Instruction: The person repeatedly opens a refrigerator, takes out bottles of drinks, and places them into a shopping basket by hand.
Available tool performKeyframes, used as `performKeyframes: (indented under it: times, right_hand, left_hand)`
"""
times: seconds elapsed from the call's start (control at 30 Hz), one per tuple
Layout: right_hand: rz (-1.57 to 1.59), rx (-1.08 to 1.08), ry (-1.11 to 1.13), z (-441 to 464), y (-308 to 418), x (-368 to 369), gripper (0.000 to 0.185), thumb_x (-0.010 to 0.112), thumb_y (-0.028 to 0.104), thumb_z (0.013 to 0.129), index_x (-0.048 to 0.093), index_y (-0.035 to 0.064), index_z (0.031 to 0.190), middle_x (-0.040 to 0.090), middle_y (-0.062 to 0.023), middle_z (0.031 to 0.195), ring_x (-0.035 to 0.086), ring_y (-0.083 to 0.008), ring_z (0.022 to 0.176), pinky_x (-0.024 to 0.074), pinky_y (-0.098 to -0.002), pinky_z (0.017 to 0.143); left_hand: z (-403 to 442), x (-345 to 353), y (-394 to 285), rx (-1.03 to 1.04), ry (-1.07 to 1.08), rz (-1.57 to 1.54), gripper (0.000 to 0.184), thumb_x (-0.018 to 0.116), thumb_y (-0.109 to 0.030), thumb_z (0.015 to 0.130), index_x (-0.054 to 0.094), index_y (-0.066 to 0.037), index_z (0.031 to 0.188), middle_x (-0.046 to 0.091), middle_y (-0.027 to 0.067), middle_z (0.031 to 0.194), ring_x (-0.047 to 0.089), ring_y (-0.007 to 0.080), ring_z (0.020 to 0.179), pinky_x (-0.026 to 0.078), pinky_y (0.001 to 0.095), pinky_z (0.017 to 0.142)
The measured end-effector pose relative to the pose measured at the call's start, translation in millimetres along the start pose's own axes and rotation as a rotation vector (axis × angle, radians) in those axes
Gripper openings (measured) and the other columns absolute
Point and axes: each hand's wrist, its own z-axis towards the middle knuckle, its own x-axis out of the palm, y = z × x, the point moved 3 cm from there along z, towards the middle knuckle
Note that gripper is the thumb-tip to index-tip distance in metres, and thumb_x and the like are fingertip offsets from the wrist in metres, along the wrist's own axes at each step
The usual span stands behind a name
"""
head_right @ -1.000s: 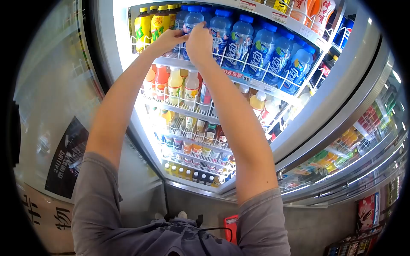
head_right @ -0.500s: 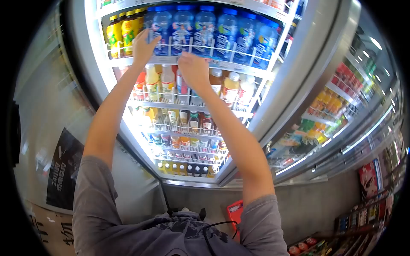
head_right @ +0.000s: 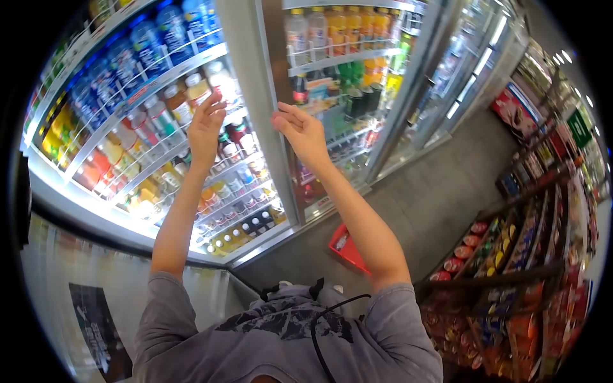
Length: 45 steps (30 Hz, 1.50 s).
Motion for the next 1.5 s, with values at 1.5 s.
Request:
performKeyframes:
  times: [1.5]
  right_hand:
    - [-0.338,0.799,-0.932,-478,-590,-479,0.050,0.069,0.028,0.091,0.056,0.0004,0.131,0.067,-0.0186,0.115,0.065,-0.0218,0.105,0.0510,-0.0322,0.090]
  left_hand:
    - [-664,374,564,-1.250,0.741,-0.107,0.052,0.065,-0.022,0.093,0.048,-0.005,0.139,0.060,0.0143,0.128,0.059,0.0199,0.113,0.048,0.0319,0.091]
